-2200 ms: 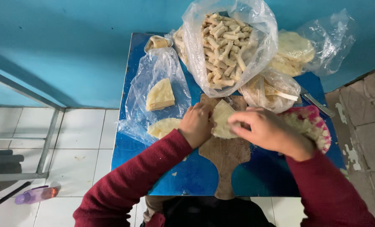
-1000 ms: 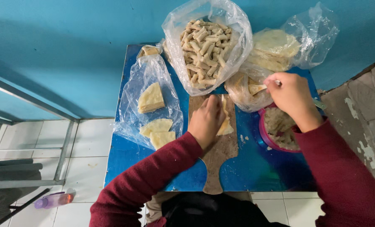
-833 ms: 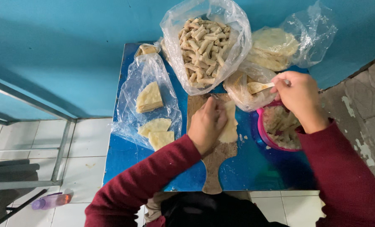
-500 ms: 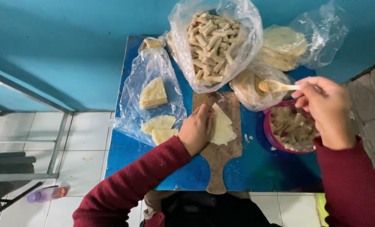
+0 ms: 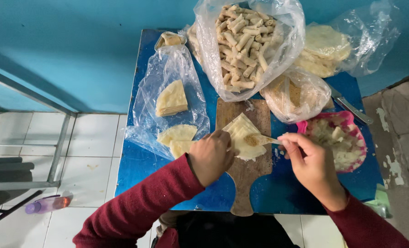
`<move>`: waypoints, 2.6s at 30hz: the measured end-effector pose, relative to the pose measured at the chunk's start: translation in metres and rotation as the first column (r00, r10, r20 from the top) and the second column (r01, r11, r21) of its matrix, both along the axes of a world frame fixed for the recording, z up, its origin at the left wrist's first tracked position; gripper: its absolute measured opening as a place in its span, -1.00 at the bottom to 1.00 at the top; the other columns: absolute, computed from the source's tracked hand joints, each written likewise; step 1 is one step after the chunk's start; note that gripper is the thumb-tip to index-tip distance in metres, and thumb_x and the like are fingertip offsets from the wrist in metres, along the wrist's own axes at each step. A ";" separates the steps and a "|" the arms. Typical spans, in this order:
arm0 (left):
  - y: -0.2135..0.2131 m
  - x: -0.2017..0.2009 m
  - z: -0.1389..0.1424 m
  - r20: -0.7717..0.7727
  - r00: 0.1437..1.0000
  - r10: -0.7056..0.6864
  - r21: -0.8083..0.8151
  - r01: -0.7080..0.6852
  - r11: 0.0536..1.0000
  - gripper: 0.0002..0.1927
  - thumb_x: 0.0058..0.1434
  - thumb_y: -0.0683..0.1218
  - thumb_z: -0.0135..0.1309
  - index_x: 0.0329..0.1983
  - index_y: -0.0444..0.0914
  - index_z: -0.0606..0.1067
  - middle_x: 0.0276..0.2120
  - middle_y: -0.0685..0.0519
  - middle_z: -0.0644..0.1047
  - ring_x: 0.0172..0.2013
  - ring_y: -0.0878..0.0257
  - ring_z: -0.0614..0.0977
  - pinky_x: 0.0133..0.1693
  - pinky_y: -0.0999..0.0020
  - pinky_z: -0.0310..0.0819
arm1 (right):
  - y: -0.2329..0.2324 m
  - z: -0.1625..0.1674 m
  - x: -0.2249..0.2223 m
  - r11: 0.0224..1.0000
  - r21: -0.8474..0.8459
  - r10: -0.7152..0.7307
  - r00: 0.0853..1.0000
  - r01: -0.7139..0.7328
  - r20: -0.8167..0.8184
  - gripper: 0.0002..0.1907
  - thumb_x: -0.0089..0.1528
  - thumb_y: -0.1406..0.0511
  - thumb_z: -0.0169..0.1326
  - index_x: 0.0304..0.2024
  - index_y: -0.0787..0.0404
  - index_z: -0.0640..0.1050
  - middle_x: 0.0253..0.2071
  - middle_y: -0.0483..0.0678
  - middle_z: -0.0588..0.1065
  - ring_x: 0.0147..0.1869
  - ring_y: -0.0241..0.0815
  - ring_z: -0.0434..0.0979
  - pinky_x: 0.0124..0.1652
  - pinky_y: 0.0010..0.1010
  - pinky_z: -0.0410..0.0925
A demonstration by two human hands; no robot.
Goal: The person sits at a small blue table and assembles filled pastries. They hold a thin dough sheet on a wooden board, spoon white filling from a pink bowl onto it, fold the dough over the filling, and press the edges together, repeating the cycle with new dough sheets and placing finished pieces aside.
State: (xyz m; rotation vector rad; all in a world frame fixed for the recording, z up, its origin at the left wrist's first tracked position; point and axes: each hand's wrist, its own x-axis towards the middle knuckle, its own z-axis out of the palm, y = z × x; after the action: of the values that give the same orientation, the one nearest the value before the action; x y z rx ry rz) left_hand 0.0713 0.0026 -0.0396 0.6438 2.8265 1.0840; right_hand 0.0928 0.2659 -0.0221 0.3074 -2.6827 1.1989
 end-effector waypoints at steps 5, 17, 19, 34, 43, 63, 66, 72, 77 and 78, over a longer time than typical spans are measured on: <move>-0.007 0.002 -0.016 0.008 1.000 0.022 0.020 -0.022 1.000 -0.78 0.16 -0.07 0.15 -0.27 -0.30 0.45 -0.26 -0.16 0.54 -0.24 -0.14 0.63 -0.27 0.01 0.53 | -0.014 -0.010 0.007 0.995 0.081 0.065 0.989 -0.055 -0.130 -0.88 0.34 0.40 0.09 -0.09 0.26 0.61 -0.28 0.01 0.63 -0.23 -0.22 0.68 -0.26 -0.46 0.47; 0.006 0.012 -0.027 0.058 0.996 0.066 -0.028 -0.065 0.998 -0.82 0.21 -0.10 0.12 -0.17 -0.25 0.43 -0.28 -0.12 0.58 -0.27 -0.08 0.66 -0.31 0.05 0.55 | 0.003 -0.032 0.005 0.996 -0.086 -0.028 0.992 0.038 0.121 -0.85 0.35 0.37 0.07 -0.08 0.26 0.62 -0.38 -0.08 0.64 -0.42 -0.37 0.58 -0.41 -0.54 0.41; 0.005 0.014 -0.026 0.004 0.999 0.052 0.020 -0.052 0.998 -0.79 0.18 -0.11 0.12 -0.15 -0.26 0.44 -0.26 -0.11 0.59 -0.22 -0.07 0.66 -0.28 0.07 0.56 | 0.009 -0.029 0.001 0.988 -0.143 -0.031 0.985 0.056 0.169 -0.84 0.35 0.37 0.05 -0.08 0.27 0.62 -0.37 -0.07 0.64 -0.43 -0.39 0.56 -0.43 -0.56 0.39; 0.007 0.016 -0.027 -0.048 0.996 0.080 -0.051 -0.083 0.995 -0.85 0.17 -0.08 0.14 -0.26 -0.23 0.50 -0.24 -0.07 0.52 -0.16 -0.05 0.60 -0.22 0.09 0.54 | 0.011 0.026 -0.033 0.784 0.531 0.011 0.849 0.321 -0.529 -0.77 0.21 0.33 0.29 -0.09 0.27 0.65 -0.05 0.18 0.54 -0.22 0.04 0.46 -0.14 -0.09 0.32; 0.022 0.009 -0.023 -0.142 0.988 0.068 0.096 -0.055 0.994 -0.86 0.19 -0.11 0.12 -0.23 -0.26 0.49 -0.28 -0.10 0.52 -0.20 -0.07 0.59 -0.19 0.08 0.52 | -0.022 -0.003 -0.022 0.868 0.437 0.244 0.969 -0.235 0.038 -0.87 0.12 0.31 0.23 -0.36 0.22 0.56 -0.33 -0.01 0.50 -0.19 0.08 0.45 -0.17 -0.14 0.32; 0.032 -0.004 -0.040 -0.177 0.984 0.009 0.289 0.043 0.956 -0.92 0.25 -0.14 0.14 -0.22 -0.22 0.57 -0.27 -0.04 0.58 -0.22 -0.04 0.60 -0.14 0.12 0.49 | -0.006 -0.055 -0.035 0.966 -0.195 0.235 0.888 -0.169 0.396 -0.74 0.21 0.41 0.21 -0.04 0.27 0.54 -0.33 -0.11 0.59 -0.25 -0.40 0.55 -0.25 -0.52 0.44; 0.032 -0.003 -0.041 -0.145 0.989 0.024 0.272 0.017 0.962 -0.90 0.19 -0.12 0.18 -0.24 -0.21 0.56 -0.30 -0.04 0.56 -0.23 -0.04 0.59 -0.15 0.12 0.48 | -0.010 -0.057 -0.033 0.951 -0.255 0.258 0.903 -0.175 0.344 -0.75 0.27 0.45 0.09 0.01 0.29 0.51 -0.22 -0.12 0.63 -0.12 -0.41 0.62 -0.15 -0.52 0.47; 0.031 -0.003 -0.044 -0.046 0.998 0.052 0.305 -0.035 0.952 -0.88 0.14 -0.13 0.20 -0.25 -0.18 0.53 -0.28 -0.01 0.54 -0.19 -0.01 0.59 -0.12 0.13 0.48 | -0.018 -0.052 -0.027 0.958 -0.211 0.259 0.906 -0.196 0.334 -0.71 0.22 0.47 0.16 0.01 0.30 0.49 -0.27 -0.06 0.65 -0.16 -0.35 0.66 -0.15 -0.49 0.48; 0.035 0.005 -0.043 -0.247 0.969 -0.017 0.244 0.079 0.967 -0.81 0.22 -0.19 0.16 -0.10 -0.13 0.54 -0.18 -0.01 0.50 -0.12 0.00 0.56 -0.10 0.15 0.47 | -0.019 -0.044 -0.018 0.957 -0.155 0.274 0.936 -0.244 0.221 -0.67 0.20 0.47 0.16 0.01 0.31 0.45 -0.22 -0.02 0.65 -0.10 -0.29 0.72 -0.16 -0.47 0.49; 0.037 0.007 -0.043 -0.265 0.964 -0.039 0.185 0.091 0.978 -0.77 0.16 -0.19 0.16 -0.10 -0.15 0.53 -0.18 0.00 0.50 -0.12 0.01 0.56 -0.11 0.14 0.46 | -0.018 -0.042 -0.017 0.964 -0.130 0.256 0.939 -0.231 0.228 -0.67 0.20 0.47 0.16 0.01 0.31 0.45 -0.23 -0.02 0.65 -0.11 -0.26 0.73 -0.17 -0.47 0.50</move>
State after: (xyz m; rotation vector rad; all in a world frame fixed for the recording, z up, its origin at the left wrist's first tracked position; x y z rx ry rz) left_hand 0.0778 0.0398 -0.0826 0.9549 2.9063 1.3725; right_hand 0.0756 0.2480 -0.0640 0.5232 -2.8403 1.5305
